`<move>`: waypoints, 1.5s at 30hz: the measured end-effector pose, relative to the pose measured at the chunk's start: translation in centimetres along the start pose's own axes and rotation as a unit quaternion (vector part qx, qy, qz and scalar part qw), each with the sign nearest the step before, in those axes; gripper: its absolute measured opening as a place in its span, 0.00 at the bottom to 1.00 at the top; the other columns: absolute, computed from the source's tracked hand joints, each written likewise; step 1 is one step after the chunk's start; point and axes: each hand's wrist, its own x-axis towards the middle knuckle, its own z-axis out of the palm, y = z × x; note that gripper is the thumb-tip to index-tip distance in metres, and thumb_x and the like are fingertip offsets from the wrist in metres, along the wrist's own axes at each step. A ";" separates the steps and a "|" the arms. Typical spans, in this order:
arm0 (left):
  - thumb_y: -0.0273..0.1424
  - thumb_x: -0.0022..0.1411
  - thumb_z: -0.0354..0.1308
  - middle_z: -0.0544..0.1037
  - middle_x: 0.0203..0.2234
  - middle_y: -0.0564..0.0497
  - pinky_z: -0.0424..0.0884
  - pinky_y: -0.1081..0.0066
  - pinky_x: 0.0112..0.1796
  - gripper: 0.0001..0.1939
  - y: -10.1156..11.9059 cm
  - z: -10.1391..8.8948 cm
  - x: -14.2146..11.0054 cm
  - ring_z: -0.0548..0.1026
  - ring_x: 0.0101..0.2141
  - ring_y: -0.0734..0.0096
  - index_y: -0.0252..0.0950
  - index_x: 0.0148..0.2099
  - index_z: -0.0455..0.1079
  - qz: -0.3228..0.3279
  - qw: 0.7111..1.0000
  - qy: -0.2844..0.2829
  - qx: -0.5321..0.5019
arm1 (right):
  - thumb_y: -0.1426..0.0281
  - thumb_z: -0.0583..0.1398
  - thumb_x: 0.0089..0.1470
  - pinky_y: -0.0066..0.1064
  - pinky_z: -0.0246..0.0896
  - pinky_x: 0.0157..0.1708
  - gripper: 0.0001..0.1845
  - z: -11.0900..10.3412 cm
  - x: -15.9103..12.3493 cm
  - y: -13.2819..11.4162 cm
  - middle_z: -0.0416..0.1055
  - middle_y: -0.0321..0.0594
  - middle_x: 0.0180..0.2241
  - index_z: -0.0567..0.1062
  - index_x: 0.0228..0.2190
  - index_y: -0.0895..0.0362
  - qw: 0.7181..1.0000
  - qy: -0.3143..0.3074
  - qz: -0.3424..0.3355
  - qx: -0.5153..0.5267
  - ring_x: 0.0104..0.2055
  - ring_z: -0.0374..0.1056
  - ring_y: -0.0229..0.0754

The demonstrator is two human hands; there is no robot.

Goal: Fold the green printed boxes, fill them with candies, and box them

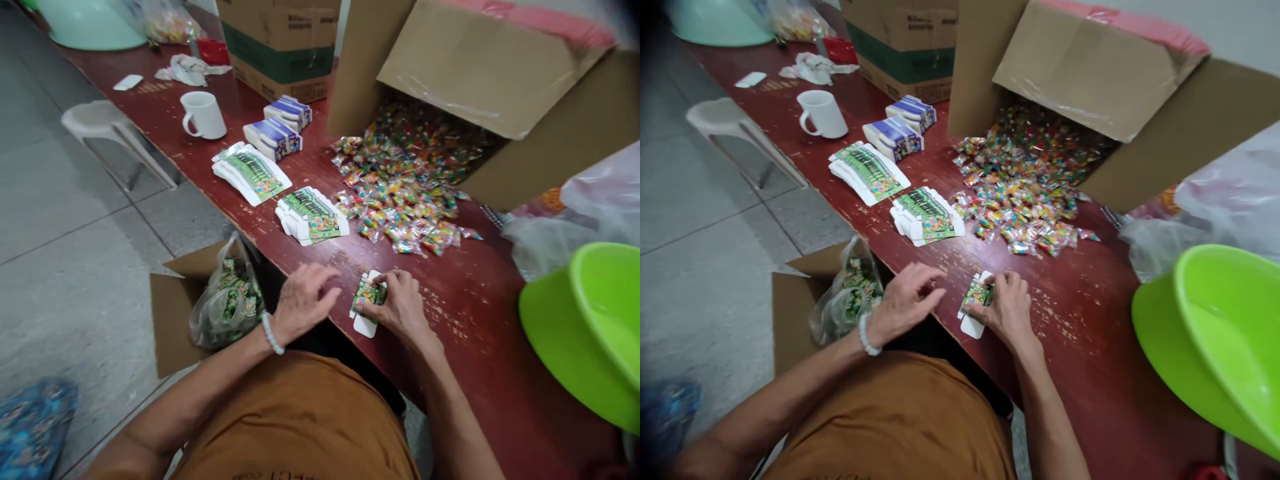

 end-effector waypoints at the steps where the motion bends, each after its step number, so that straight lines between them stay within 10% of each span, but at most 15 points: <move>1: 0.32 0.63 0.56 0.77 0.39 0.45 0.65 0.61 0.46 0.13 0.9 1.0 0.1 0.71 0.40 0.59 0.38 0.49 0.74 0.030 0.999 -0.026 0.034 | 0.48 0.68 0.44 0.45 0.61 0.40 0.30 -0.1 0.0 0.0 0.64 0.50 0.46 0.74 0.42 0.55 1.000 0.001 0.005 0.008 0.46 0.61 0.57; 5: 0.31 0.62 0.56 0.76 0.42 0.42 0.66 0.59 0.47 0.15 1.8 3.0 0.4 0.71 0.43 0.55 0.37 0.51 0.73 0.049 0.995 -0.062 0.061 | 0.53 0.67 0.47 0.42 0.60 0.40 0.21 -0.4 -0.1 0.5 0.64 0.46 0.40 0.75 0.35 0.54 0.995 0.012 0.017 0.098 0.43 0.61 0.53; 10: 0.35 0.60 0.60 0.79 0.38 0.47 0.70 0.64 0.43 0.18 2.0 2.0 0.9 0.76 0.37 0.62 0.39 0.52 0.73 -0.088 0.973 -0.109 -0.181 | 0.56 0.63 0.54 0.36 0.59 0.37 0.15 -1.4 -0.3 0.1 0.65 0.40 0.33 0.74 0.26 0.55 0.944 0.024 0.040 0.328 0.36 0.62 0.45; 16: 0.50 0.47 0.70 0.79 0.32 0.45 0.75 0.64 0.34 0.26 3.1 0.6 0.7 0.79 0.29 0.64 0.33 0.39 0.75 -0.210 0.679 -0.428 -0.558 | 0.59 0.65 0.54 0.33 0.60 0.35 0.12 -4.3 -1.4 -2.5 0.68 0.39 0.33 0.75 0.26 0.54 0.898 -0.011 -0.018 0.439 0.36 0.65 0.43; 18: 0.51 0.41 0.72 0.78 0.26 0.48 0.74 0.67 0.28 0.28 2.8 0.8 0.3 0.76 0.22 0.68 0.32 0.33 0.73 -0.237 0.646 -0.446 -0.572 | 0.59 0.64 0.55 0.33 0.61 0.34 0.12 -4.7 -1.7 -2.9 0.69 0.39 0.31 0.76 0.27 0.54 0.902 -0.047 -0.040 0.427 0.34 0.66 0.43; 27: 0.45 0.38 0.76 0.76 0.23 0.53 0.72 0.73 0.21 0.26 2.2 1.1 -0.6 0.75 0.18 0.72 0.34 0.33 0.71 -0.269 0.667 -0.416 -0.557 | 0.59 0.66 0.52 0.33 0.65 0.32 0.13 -4.9 -2.2 -2.8 0.73 0.40 0.27 0.73 0.26 0.55 0.877 -0.150 -0.040 0.455 0.30 0.69 0.43; 33: 0.45 0.40 0.75 0.75 0.22 0.53 0.71 0.75 0.18 0.25 2.3 1.7 -1.2 0.74 0.17 0.74 0.34 0.33 0.71 -0.274 0.686 -0.405 -0.539 | 0.59 0.69 0.50 0.36 0.72 0.31 0.17 -5.0 -3.5 -3.0 0.76 0.43 0.31 0.70 0.37 0.51 0.792 -0.274 0.046 0.544 0.32 0.75 0.47; 40: 0.43 0.36 0.76 0.74 0.22 0.55 0.71 0.73 0.21 0.26 2.0 2.4 -1.7 0.70 0.19 0.76 0.34 0.33 0.72 -0.279 0.712 -0.291 -0.575 | 0.60 0.72 0.42 0.28 0.64 0.20 0.29 -3.8 -2.8 -1.9 0.70 0.35 0.24 0.73 0.46 0.48 0.872 -0.080 0.067 0.478 0.23 0.66 0.40; 45: 0.47 0.42 0.72 0.76 0.28 0.50 0.73 0.68 0.30 0.27 1.4 2.3 -1.8 0.73 0.23 0.74 0.32 0.36 0.73 -0.246 0.709 -0.263 -0.606 | 0.57 0.67 0.49 0.32 0.70 0.40 0.13 -2.6 -2.5 -3.1 0.72 0.45 0.47 0.81 0.33 0.53 0.868 -0.085 0.045 0.487 0.48 0.70 0.49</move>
